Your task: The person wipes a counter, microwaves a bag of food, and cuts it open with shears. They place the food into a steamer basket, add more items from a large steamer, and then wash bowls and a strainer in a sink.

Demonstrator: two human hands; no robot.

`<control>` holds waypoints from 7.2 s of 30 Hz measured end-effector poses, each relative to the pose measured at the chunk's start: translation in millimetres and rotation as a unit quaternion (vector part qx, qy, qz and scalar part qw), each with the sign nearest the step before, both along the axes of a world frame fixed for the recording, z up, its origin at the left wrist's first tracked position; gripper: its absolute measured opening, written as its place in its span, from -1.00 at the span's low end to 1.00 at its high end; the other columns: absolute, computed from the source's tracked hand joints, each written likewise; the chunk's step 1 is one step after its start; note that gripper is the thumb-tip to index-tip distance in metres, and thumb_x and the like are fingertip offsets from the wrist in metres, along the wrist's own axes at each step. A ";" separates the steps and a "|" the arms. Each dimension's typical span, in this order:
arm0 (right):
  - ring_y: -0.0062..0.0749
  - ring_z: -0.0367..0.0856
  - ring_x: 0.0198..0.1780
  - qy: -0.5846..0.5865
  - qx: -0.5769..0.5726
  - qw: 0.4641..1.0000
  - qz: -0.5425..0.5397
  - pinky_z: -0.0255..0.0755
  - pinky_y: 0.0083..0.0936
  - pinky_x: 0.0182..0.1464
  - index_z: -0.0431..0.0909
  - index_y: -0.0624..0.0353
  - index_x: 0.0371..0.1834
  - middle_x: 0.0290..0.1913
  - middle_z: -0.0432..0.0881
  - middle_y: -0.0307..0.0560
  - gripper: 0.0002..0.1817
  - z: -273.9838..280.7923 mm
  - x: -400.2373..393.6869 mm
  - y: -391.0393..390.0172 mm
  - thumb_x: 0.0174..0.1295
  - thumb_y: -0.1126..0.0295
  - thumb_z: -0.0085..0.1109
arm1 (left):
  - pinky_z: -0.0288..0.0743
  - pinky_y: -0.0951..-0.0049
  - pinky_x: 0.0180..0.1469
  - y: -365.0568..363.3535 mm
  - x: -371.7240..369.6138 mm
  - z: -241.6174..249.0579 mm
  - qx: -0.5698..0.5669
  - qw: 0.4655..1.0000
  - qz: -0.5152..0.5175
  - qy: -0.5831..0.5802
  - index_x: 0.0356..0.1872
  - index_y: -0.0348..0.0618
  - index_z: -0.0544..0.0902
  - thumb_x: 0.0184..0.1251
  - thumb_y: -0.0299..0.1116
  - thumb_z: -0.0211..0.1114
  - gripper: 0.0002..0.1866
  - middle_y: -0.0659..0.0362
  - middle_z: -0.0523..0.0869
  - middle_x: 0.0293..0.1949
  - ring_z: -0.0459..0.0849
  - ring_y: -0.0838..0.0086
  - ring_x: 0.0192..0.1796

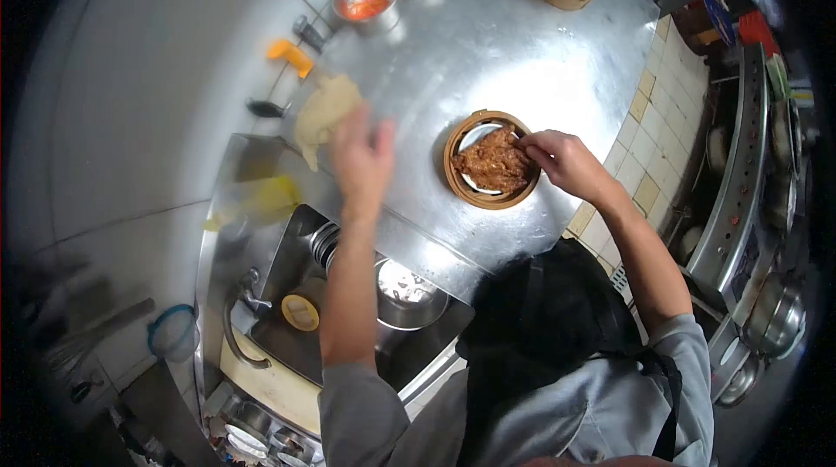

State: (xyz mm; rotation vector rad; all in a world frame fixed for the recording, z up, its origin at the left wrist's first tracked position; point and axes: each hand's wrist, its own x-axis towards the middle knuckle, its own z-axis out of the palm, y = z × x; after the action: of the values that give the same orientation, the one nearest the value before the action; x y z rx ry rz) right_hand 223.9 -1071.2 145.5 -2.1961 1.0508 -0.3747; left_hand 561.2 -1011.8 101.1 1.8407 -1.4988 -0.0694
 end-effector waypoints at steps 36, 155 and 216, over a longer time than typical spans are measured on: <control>-0.44 0.71 -0.21 -0.212 0.128 0.947 -0.206 0.60 -0.53 -0.14 0.63 0.31 0.13 -0.14 0.73 -0.03 -0.74 12.6 -48.2 27.5 0.46 0.61 0.04 | 0.60 0.11 0.15 -264.1 39.6 63.2 0.352 0.929 0.010 -0.115 0.03 -0.14 0.75 0.46 -0.21 0.20 -0.69 -0.11 0.76 0.03 0.74 0.09 0.12; -0.06 0.71 -0.05 -0.083 0.128 0.983 0.105 0.55 -0.29 0.03 0.59 0.32 0.14 -0.06 0.69 0.21 -0.67 -26.0 131.7 425.4 0.32 0.56 0.10 | 0.46 0.15 0.28 1039.1 549.1 388.1 0.460 0.676 0.494 -0.295 0.15 -0.32 0.63 0.41 0.05 0.24 -0.42 -0.09 0.71 0.15 0.65 0.06 0.21; -0.61 0.61 -0.30 -0.241 0.214 0.887 -0.331 0.52 -0.62 -0.25 0.61 0.28 0.18 -0.27 0.70 -0.19 -0.71 -77.6 -211.2 209.9 0.53 0.40 0.06 | 0.64 0.29 -0.03 46.5 -158.7 65.5 0.072 0.996 -0.020 0.057 -0.10 -0.22 0.79 0.38 -0.32 0.35 -0.78 0.01 0.81 -0.25 0.79 0.21 -0.18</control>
State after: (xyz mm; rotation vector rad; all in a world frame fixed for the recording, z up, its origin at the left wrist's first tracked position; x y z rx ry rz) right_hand 12.7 -861.3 67.9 -1.2123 1.4015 -0.8464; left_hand 402.5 -965.3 166.5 1.8860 -1.4826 -0.3039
